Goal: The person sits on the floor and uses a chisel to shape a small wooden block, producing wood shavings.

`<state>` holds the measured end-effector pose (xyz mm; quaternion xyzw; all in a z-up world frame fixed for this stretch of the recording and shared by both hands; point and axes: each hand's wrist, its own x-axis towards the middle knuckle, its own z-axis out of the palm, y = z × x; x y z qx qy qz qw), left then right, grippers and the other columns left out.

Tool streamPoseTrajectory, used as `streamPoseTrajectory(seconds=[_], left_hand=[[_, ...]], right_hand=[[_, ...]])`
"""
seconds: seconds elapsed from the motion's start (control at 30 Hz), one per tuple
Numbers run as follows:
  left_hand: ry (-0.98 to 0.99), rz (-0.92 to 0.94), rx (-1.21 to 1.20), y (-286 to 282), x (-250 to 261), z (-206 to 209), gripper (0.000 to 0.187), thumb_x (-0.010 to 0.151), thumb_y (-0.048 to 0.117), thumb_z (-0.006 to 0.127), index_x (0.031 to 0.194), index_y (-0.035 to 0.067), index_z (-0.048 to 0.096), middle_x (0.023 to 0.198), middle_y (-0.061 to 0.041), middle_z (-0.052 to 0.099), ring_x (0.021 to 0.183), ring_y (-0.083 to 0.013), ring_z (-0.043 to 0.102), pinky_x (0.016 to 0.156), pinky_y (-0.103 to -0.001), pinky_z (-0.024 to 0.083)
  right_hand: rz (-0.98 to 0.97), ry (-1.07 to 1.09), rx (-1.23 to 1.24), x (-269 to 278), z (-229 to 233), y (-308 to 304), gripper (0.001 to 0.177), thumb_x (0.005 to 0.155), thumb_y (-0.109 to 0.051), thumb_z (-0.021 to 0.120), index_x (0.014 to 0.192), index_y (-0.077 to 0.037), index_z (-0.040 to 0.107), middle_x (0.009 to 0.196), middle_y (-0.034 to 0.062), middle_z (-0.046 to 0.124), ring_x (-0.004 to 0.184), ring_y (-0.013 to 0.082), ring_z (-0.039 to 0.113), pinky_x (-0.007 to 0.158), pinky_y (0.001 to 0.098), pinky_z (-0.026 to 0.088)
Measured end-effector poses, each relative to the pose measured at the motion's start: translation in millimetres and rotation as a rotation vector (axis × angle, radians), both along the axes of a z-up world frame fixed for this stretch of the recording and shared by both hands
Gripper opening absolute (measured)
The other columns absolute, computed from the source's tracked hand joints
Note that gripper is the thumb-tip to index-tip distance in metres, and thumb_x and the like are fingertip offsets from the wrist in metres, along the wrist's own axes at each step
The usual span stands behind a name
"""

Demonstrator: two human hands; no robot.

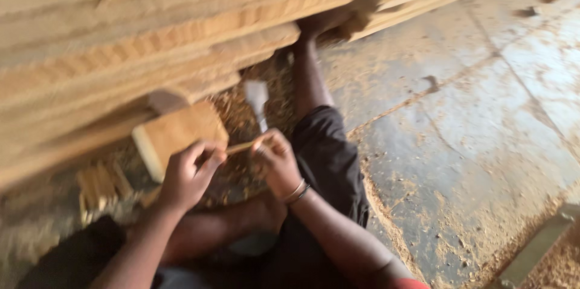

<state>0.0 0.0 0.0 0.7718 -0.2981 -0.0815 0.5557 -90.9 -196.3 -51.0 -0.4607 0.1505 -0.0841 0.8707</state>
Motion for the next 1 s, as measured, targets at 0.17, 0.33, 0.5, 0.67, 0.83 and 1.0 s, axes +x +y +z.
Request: streamPoseTrajectory(seconds=[0.17,0.33,0.5,0.67,0.83,1.0], left_hand=[[0.162,0.056,-0.052,0,-4,-24,0.017,0.094,0.01,0.07,0.108,0.0,0.071,0.083,-0.004,0.076,0.07,-0.0064,0.063,0.065,-0.021,0.05],[0.252,-0.042,-0.143,1,5,-59,0.024,0.091,0.012,0.071,0.111,-0.001,0.072,0.085,-0.007,0.078,0.081,-0.008,0.07,0.076,-0.021,0.054],[0.351,-0.013,-0.195,-1,10,-76,0.022,0.094,0.012,0.068,0.111,-0.001,0.074,0.083,-0.008,0.076,0.079,-0.0103,0.069,0.076,-0.024,0.054],[0.276,0.288,-0.065,16,18,-49,0.024,0.101,0.023,0.062,0.114,0.006,0.074,0.084,-0.008,0.077,0.075,-0.0148,0.068,0.07,-0.029,0.05],[0.585,0.254,-0.797,29,37,-25,0.044,0.091,0.022,0.072,0.13,0.008,0.057,0.092,-0.008,0.07,0.076,-0.0151,0.068,0.074,-0.035,0.06],[0.729,0.308,-1.033,49,44,-14,0.022,0.098,0.009,0.067,0.118,0.002,0.062,0.09,-0.014,0.07,0.072,-0.0185,0.068,0.067,-0.033,0.06]], right_hand=[[-0.013,0.052,-0.186,0,7,5,0.007,0.104,-0.013,0.068,0.102,-0.009,0.063,0.075,-0.0019,0.061,0.057,0.005,0.057,0.048,0.0205,0.046],[0.058,0.113,-0.172,-7,17,8,0.008,0.104,-0.017,0.066,0.101,-0.01,0.062,0.076,-0.004,0.061,0.055,0.0038,0.057,0.045,0.0194,0.044],[0.155,0.052,-0.105,-14,13,23,0.014,0.108,-0.02,0.065,0.1,-0.009,0.06,0.068,-0.0028,0.058,0.051,0.0032,0.052,0.043,0.018,0.04],[0.243,0.097,-0.37,-15,-7,32,0.007,0.103,-0.011,0.068,0.11,-0.008,0.068,0.076,-0.004,0.065,0.056,0.0032,0.054,0.046,0.0186,0.043],[0.36,0.209,-0.428,-18,-11,37,0.025,0.094,-0.004,0.062,0.116,-0.012,0.071,0.087,-0.005,0.071,0.057,0.0036,0.057,0.044,0.0209,0.045],[0.38,0.225,-0.547,-15,-5,50,0.021,0.096,-0.006,0.063,0.114,-0.007,0.073,0.081,-0.0018,0.067,0.052,0.0058,0.056,0.042,0.0219,0.045]])
